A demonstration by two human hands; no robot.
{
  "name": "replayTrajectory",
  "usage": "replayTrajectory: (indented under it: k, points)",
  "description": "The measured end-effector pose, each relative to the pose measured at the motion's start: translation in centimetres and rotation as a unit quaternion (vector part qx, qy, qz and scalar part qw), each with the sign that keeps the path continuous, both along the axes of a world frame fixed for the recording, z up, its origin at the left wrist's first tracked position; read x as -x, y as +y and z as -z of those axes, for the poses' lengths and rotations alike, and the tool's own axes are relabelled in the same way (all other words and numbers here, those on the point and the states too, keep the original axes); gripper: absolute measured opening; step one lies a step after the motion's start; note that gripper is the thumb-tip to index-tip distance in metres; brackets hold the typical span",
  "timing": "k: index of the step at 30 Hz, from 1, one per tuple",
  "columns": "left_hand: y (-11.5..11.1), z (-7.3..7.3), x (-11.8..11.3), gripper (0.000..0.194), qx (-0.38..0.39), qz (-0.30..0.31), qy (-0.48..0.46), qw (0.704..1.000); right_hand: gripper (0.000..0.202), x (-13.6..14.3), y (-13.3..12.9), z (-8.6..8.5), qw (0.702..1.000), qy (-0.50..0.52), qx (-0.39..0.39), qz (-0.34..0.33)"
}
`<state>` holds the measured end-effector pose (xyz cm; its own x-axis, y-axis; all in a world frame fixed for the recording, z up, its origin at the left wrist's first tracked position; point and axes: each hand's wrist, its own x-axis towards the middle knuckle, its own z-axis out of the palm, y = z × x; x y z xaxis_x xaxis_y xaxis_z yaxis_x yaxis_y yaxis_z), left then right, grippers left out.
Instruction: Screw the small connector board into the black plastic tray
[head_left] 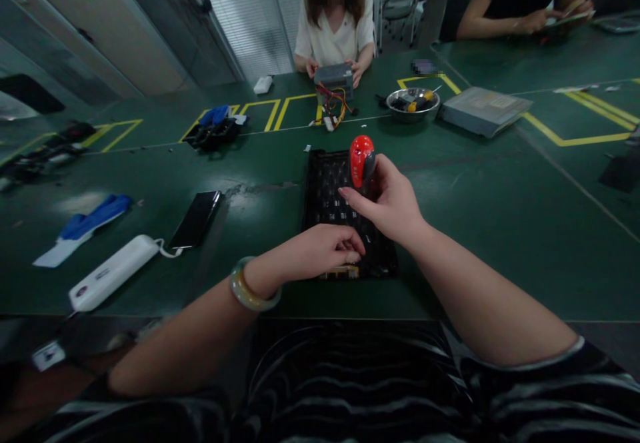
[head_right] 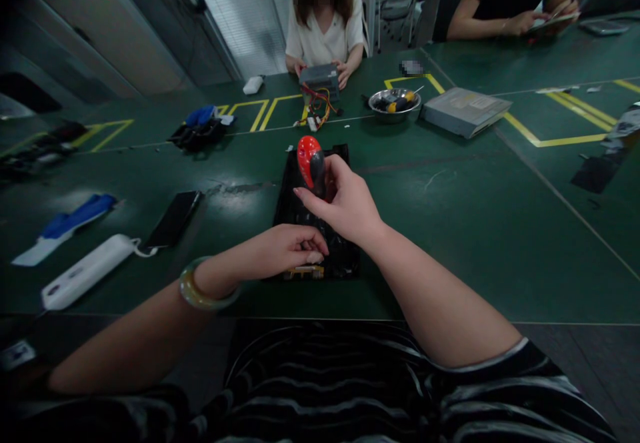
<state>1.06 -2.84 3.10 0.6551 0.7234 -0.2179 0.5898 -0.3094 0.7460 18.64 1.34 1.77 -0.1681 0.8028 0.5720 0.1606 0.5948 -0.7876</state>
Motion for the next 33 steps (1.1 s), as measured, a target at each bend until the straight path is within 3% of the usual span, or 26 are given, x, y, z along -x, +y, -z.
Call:
replayTrajectory:
  k: [5,9,17,24,30,33]
  points:
    - [0.8,-0.2,-0.2,0.018,-0.007,0.045,0.051,0.998,0.036,0.0,0.1,0.1,1.000,0.016,0.007,-0.006]
    - [1.1,-0.1,-0.4,0.019,-0.070,0.085,0.097,0.989,0.037,0.0,0.0,0.0,1.000,0.013,0.007,-0.004]
    - [1.1,-0.5,-1.1,0.019,-0.073,0.049,0.192,0.977,0.032,-0.1,0.0,0.0,1.000,0.007,0.002,0.002]
    - [1.1,-0.7,-1.8,0.016,-0.090,0.020,0.216,0.972,0.035,0.0,0.1,0.1,1.000,0.008,-0.003,0.012]
    - [0.9,-0.5,-1.5,0.016,-0.077,-0.011,0.212,0.974,0.036,-0.4,-0.1,-0.8,0.988,0.128,-0.051,0.069]
    - [0.7,-0.3,-0.9,0.023,-0.076,-0.010,0.204,0.976,0.034,-0.5,-0.7,-1.2,0.982,0.179,-0.052,0.020]
